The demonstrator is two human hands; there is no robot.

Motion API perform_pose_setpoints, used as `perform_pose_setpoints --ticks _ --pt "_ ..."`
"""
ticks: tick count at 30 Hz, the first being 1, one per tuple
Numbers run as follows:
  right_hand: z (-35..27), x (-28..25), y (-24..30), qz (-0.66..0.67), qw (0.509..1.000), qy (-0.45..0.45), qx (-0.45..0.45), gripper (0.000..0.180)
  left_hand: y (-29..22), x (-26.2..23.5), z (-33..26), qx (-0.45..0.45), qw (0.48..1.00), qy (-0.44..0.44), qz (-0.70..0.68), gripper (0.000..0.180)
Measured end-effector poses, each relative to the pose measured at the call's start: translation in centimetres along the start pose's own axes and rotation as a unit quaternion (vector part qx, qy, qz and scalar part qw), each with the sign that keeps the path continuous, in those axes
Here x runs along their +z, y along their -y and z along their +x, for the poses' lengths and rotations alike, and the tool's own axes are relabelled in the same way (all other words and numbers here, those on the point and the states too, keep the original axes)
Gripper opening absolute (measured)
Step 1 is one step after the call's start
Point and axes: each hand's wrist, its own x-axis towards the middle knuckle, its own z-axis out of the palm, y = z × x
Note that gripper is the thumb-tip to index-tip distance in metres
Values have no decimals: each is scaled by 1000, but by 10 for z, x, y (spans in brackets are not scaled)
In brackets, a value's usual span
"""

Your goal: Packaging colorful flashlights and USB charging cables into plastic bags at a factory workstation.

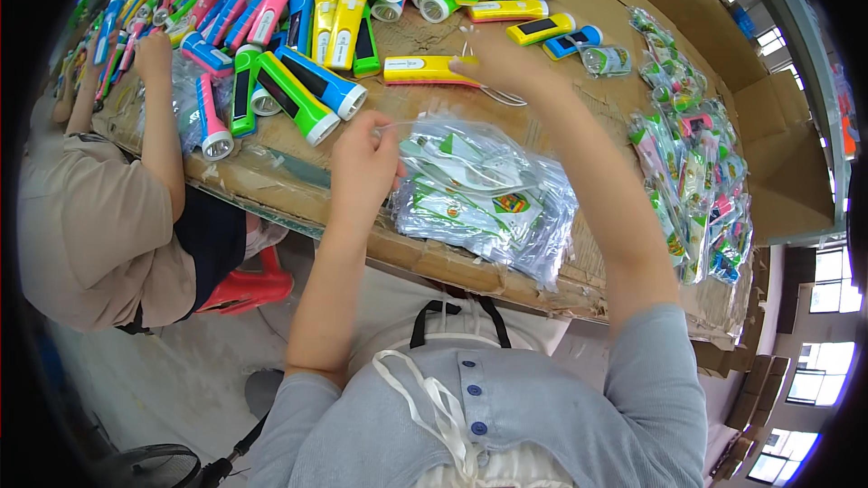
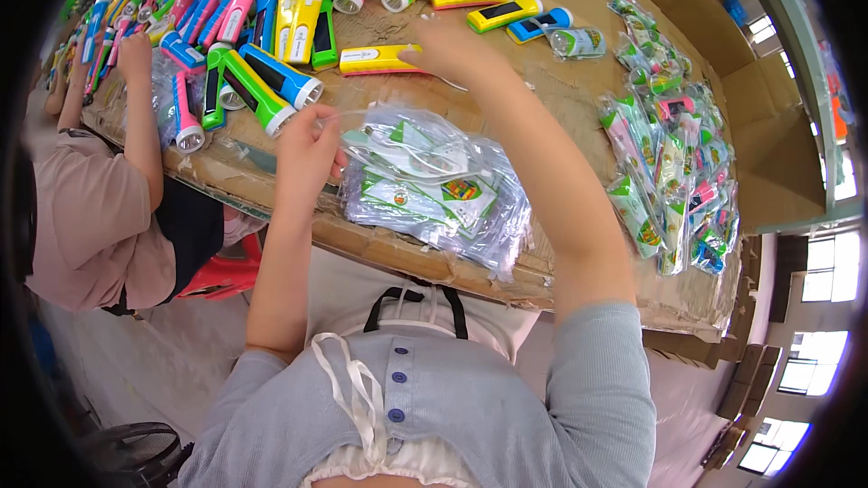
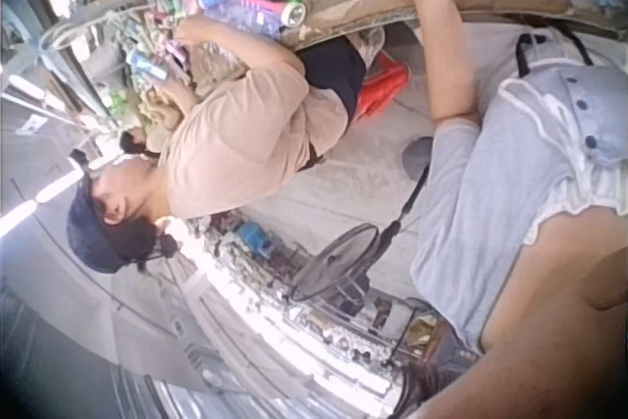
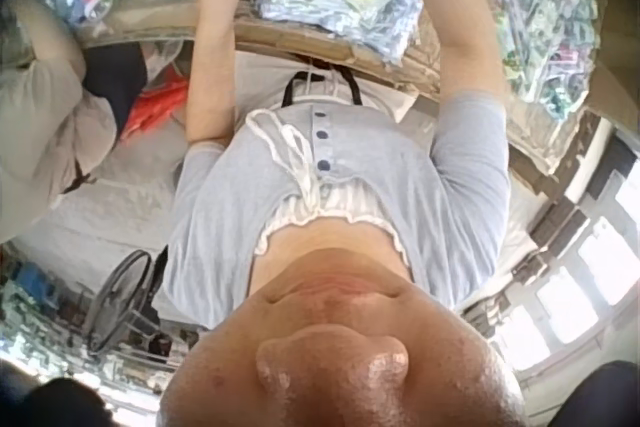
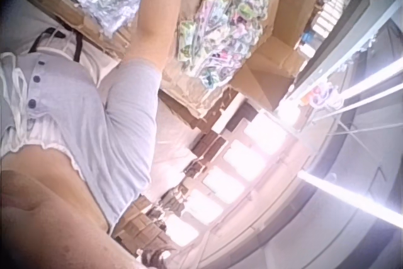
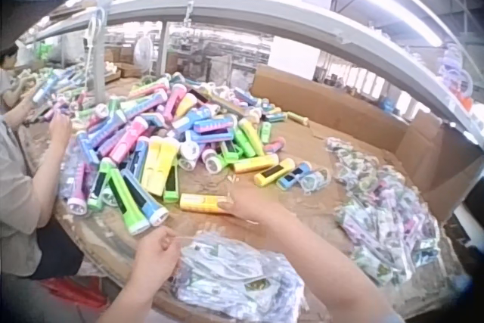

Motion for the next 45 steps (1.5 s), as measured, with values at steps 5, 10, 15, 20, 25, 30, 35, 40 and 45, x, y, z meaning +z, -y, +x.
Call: perform_pose_setpoints --ticks 5,10,15,20,25,30,35,40,45 --pt "-5 24 -25 49 970 198 133 65 -1 -12 3 -30 995 92 -27 19" --pt "-18 2 -21 160 954 89 238 80 -7 -12 7 -43 991 125 10 19" --pt "-41 -1 -47 443 804 -265 295 75 -10 12 11 -11 995 95 -9 20" --pt "-92 -60 44 510 789 -335 67 66 -13 17 12 -20 996 82 -3 19" --pt "-139 -21 90 114 966 -227 -46 71 -23 25 10 -11 993 113 0 16" --pt "-140 3 78 -17 999 -16 26 61 -47 34 -9 55 992 61 93 15" --pt "-146 18 46 94 992 -79 -27 44 -26 12 10 96 976 7 193 16" --pt "-174 3 24 10 988 -154 -24 15 -38 7 -2 279 840 -120 450 20" --pt "-166 -1 25 129 981 -138 49 12 -13 58 -13 484 789 100 365 26"
